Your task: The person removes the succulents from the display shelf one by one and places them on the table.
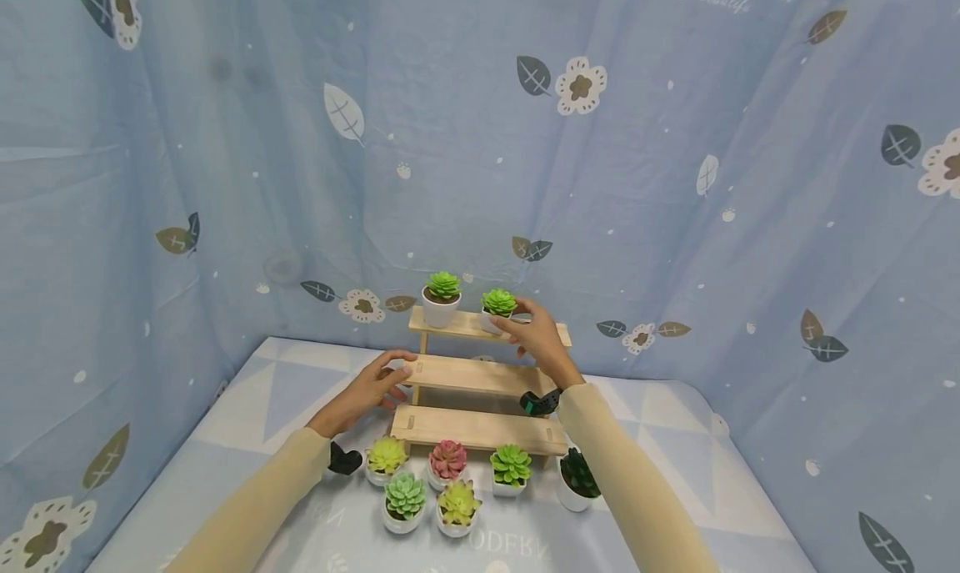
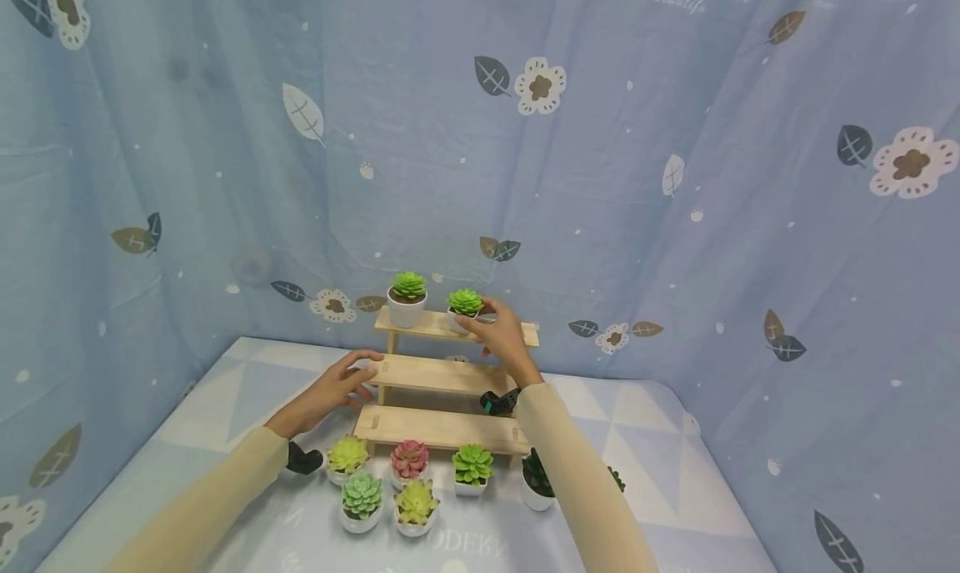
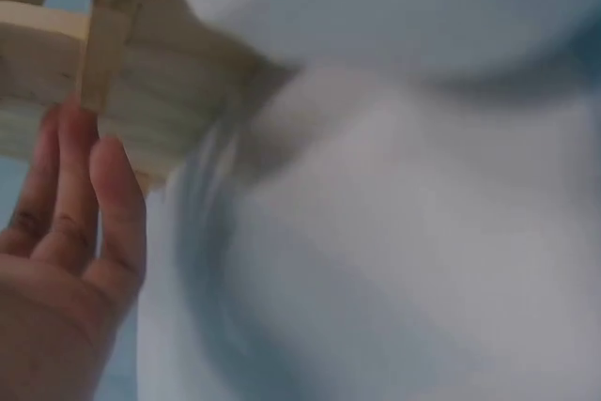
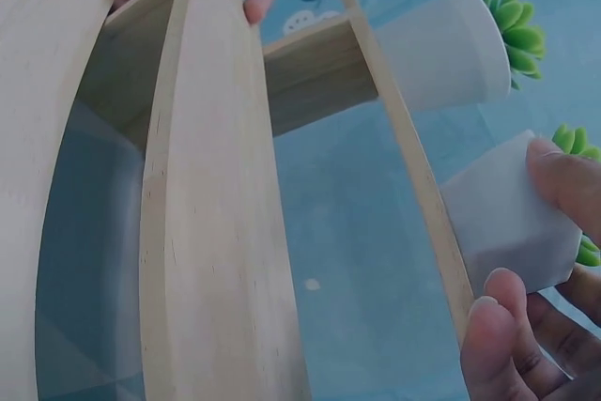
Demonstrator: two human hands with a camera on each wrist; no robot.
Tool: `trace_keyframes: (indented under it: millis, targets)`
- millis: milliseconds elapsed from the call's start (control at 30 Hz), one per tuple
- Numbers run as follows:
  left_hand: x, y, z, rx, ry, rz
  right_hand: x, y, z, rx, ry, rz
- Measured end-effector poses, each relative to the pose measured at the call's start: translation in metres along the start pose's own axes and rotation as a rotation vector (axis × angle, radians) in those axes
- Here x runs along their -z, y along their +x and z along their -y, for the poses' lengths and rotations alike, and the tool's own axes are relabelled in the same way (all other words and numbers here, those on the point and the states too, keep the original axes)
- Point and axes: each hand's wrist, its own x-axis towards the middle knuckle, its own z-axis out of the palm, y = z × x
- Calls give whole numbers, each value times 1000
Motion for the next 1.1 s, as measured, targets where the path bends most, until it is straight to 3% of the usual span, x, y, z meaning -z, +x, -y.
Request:
trace_keyframes:
  millis: [500,833,1100]
  targets:
    - [-2,2,-4,15,-22,-9,-1,-6,0,9,13,-24]
    - [-3,1,-6,14,-9,-21,0,-21,5,88,19,-10]
    - [-4,-1,-10,29,-13,-34,2,-35,4,93,40,7]
